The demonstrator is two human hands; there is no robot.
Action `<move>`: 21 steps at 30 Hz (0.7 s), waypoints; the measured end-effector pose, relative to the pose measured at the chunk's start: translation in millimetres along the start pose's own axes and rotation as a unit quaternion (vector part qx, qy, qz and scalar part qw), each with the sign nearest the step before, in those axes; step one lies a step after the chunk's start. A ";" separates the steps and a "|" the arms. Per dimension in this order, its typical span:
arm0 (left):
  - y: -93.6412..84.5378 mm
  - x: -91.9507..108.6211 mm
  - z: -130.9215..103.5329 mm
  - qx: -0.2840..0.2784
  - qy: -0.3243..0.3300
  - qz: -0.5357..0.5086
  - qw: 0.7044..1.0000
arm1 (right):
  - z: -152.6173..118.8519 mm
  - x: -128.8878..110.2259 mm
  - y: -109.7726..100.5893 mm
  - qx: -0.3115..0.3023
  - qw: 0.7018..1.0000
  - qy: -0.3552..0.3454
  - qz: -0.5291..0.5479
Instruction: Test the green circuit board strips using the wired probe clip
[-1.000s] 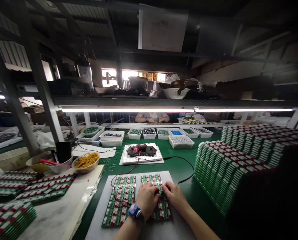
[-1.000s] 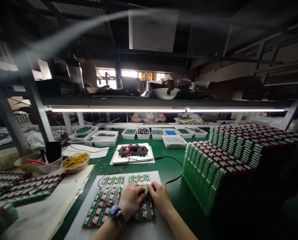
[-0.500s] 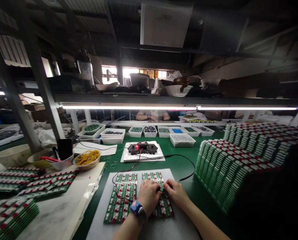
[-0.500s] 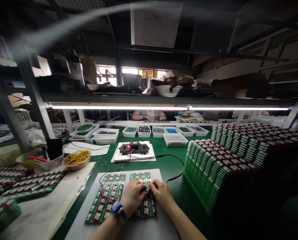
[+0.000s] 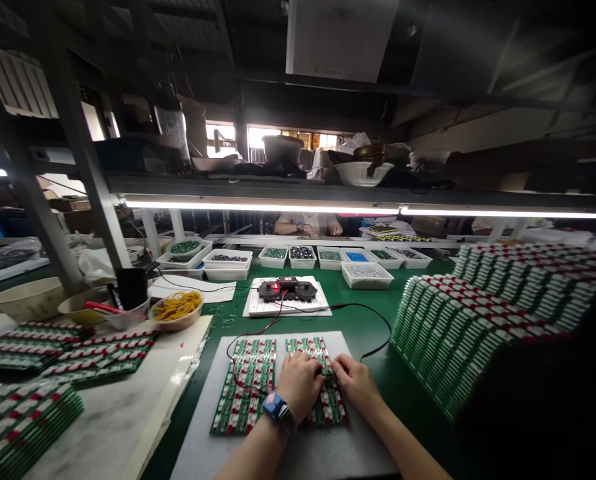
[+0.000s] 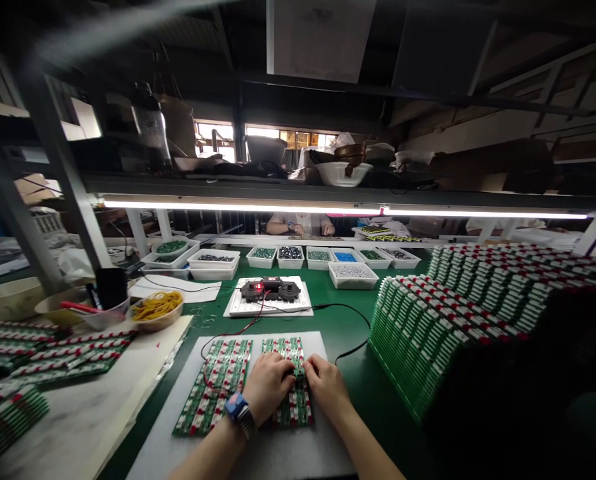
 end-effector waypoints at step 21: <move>3.5 0.2 0.8 0.001 0.003 0.007 1.000 | -0.3 -1.2 -1.1 0.003 1.000 -0.004 -0.002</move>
Point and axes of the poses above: each hand's wrist, its own z-axis towards the middle knuckle, its own y-axis out of the palm, x = y × z, the point moved 7 cm from there along z, towards the middle knuckle, and after that the axes turned 11 degrees about -x, right-handed, at the moved point
